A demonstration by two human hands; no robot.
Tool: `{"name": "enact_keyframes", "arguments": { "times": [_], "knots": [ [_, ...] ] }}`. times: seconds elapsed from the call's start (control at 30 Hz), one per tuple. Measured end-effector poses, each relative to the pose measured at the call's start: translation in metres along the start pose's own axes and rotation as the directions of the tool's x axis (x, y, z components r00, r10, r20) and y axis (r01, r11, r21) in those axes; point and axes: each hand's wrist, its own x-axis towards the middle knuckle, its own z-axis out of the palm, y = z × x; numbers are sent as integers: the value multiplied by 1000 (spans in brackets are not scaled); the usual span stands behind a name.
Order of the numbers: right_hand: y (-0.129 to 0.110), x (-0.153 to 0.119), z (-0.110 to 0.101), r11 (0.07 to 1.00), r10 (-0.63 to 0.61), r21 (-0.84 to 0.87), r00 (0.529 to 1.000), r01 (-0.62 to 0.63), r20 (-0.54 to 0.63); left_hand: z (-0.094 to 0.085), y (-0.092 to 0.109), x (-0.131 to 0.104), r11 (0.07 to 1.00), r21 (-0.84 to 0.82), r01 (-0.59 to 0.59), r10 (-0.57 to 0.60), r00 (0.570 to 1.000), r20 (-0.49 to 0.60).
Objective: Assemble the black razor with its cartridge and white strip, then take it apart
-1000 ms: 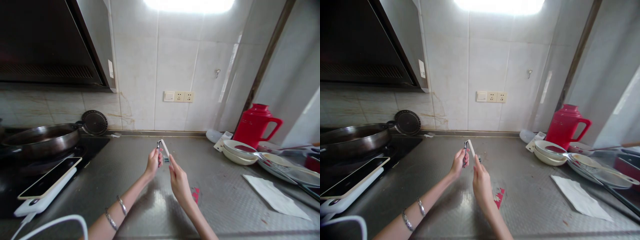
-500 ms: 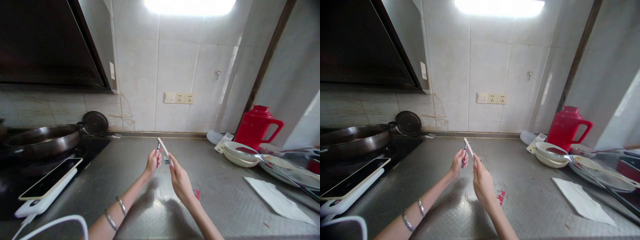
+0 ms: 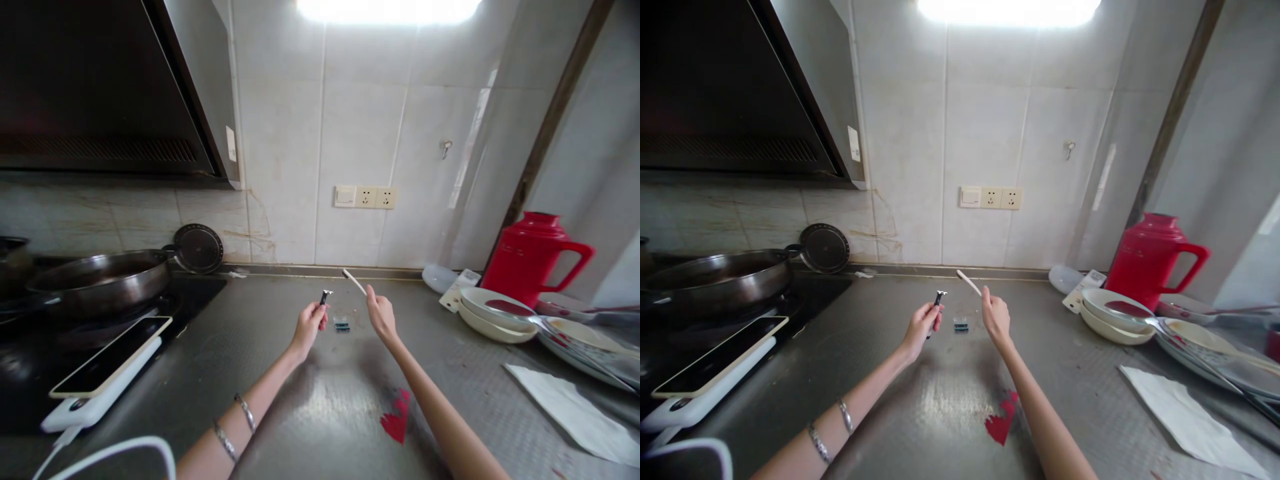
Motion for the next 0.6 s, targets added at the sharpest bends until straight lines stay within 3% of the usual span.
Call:
{"name": "enact_keyframes", "arguments": {
  "times": [0.3,0.47,0.6],
  "knots": [
    [8,-12,17,981,-102,-163,994,108,49,1,-7,-1,1000,-5,-6,6,1000,0],
    [22,-11,17,979,-88,-180,996,90,19,3,-7,-2,997,-77,-6,8,1000,24],
    [20,-13,20,982,-133,-142,991,128,-23,8,-2,-7,969,-223,108,-92,992,84]
  ]
}}
